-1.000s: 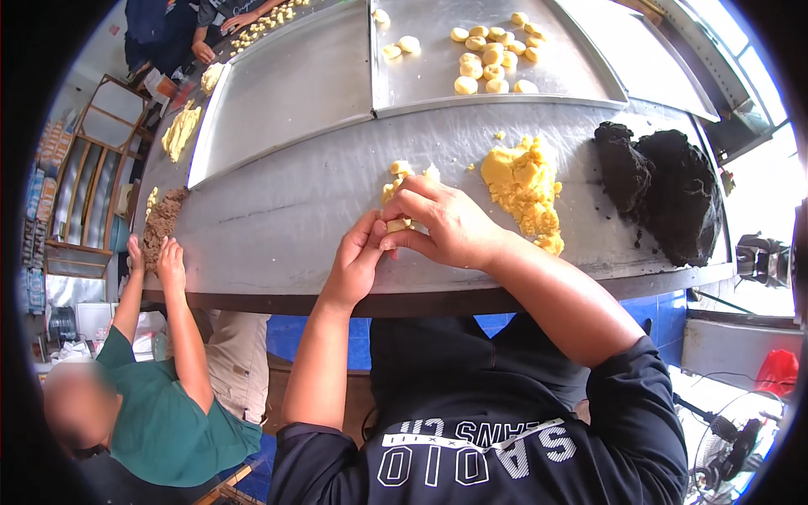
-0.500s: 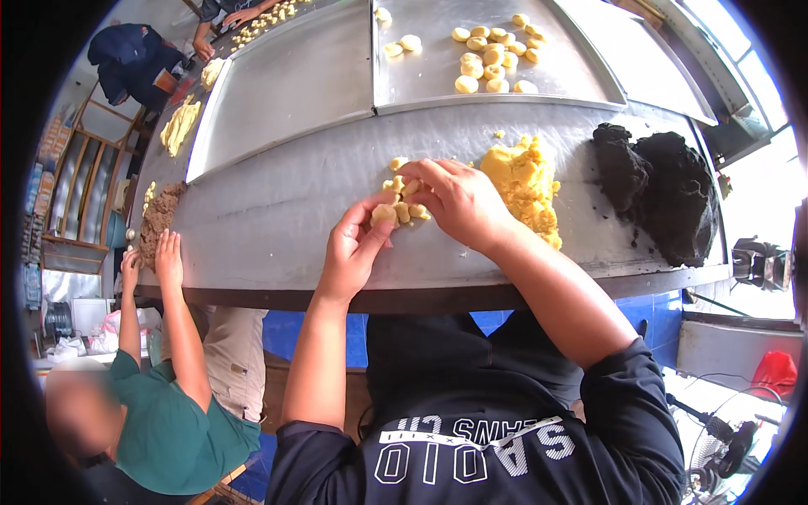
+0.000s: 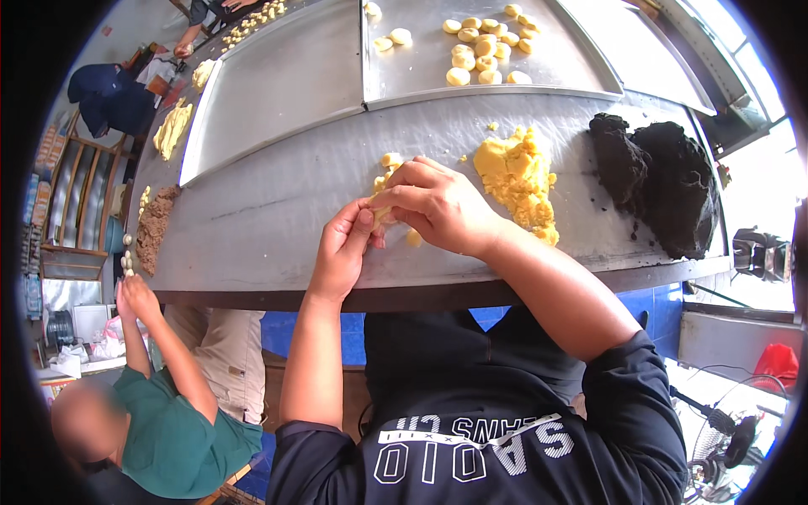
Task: The person shapes pieces of yellow dough into small round balls by hand and places them onto a metal baking tray.
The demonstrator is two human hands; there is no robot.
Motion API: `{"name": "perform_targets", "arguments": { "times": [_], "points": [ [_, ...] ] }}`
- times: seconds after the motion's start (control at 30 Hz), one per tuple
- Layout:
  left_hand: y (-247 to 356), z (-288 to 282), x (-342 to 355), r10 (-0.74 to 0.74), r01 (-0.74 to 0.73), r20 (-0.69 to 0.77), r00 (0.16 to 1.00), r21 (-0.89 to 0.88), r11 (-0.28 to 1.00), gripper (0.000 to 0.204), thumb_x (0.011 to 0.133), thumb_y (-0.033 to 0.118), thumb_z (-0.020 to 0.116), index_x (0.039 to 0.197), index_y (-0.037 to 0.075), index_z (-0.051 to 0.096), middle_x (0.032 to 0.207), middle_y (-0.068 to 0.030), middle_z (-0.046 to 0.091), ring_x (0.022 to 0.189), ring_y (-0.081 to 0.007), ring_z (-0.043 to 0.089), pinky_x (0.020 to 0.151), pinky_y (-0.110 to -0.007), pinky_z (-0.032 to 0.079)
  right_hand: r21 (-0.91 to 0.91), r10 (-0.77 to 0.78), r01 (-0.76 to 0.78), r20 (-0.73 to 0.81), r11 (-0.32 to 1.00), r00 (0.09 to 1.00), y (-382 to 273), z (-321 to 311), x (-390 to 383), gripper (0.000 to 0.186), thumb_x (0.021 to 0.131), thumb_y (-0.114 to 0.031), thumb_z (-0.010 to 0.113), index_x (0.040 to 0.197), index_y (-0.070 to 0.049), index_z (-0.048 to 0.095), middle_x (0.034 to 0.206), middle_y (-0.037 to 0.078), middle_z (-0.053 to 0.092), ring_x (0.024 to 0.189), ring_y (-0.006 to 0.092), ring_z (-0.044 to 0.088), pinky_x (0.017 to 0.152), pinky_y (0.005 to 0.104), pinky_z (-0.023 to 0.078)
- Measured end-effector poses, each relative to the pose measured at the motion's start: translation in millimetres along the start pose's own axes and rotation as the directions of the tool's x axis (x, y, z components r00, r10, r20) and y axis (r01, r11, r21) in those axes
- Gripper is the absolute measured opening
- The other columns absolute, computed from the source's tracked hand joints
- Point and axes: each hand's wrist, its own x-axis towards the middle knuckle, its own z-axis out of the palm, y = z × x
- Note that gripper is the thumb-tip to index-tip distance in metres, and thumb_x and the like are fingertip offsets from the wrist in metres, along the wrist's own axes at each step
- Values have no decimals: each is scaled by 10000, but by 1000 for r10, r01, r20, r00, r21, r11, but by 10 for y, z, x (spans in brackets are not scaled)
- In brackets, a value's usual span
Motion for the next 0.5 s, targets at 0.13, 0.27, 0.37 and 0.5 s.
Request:
{"name": "perform_targets", "arguments": {
  "times": [0.13, 0.27, 0.37, 0.5],
  "points": [
    [-15, -54, 10, 5, -4, 28, 1000, -24, 1000, 449, 1214, 417, 616, 1358, 4, 714, 1004, 14, 687, 880, -83, 589, 844, -282, 523, 27, 3, -2, -32, 1000, 999, -21, 13, 16, 366, 901, -105, 901, 1255, -180, 846, 1114, 49, 745, 1050, 298, 739, 882, 430, 637],
    [-2, 25, -3, -51, 51, -11, 999, -25, 998, 426, 1217, 405, 612, 1343, 9, 709, 994, 15, 680, 882, -79, 591, 835, -274, 522, 96, -5, 8, -32, 995, 999, -3, 54, -11, 402, 875, -135, 932, 1268, -177, 856, 1099, 58, 744, 1021, 304, 742, 856, 430, 637],
    [22, -30, -33, -9, 24, 100, 995, -150, 988, 365, 1237, 341, 568, 1401, 36, 684, 1057, -20, 699, 893, -110, 619, 836, -305, 545, 129, 15, -17, 12, 992, 1000, 23, 47, -24, 410, 854, -184, 964, 1254, -180, 872, 1093, 67, 744, 990, 303, 745, 836, 429, 636],
    [-14, -71, -11, 3, 4, 127, 992, -52, 999, 325, 1226, 323, 598, 1390, 53, 677, 1051, -15, 695, 902, -119, 632, 841, -316, 555, 129, 22, -21, -3, 991, 1000, -9, 62, -14, 380, 841, -208, 986, 1207, -184, 887, 1081, 67, 741, 976, 285, 750, 820, 429, 638]
  ]
}}
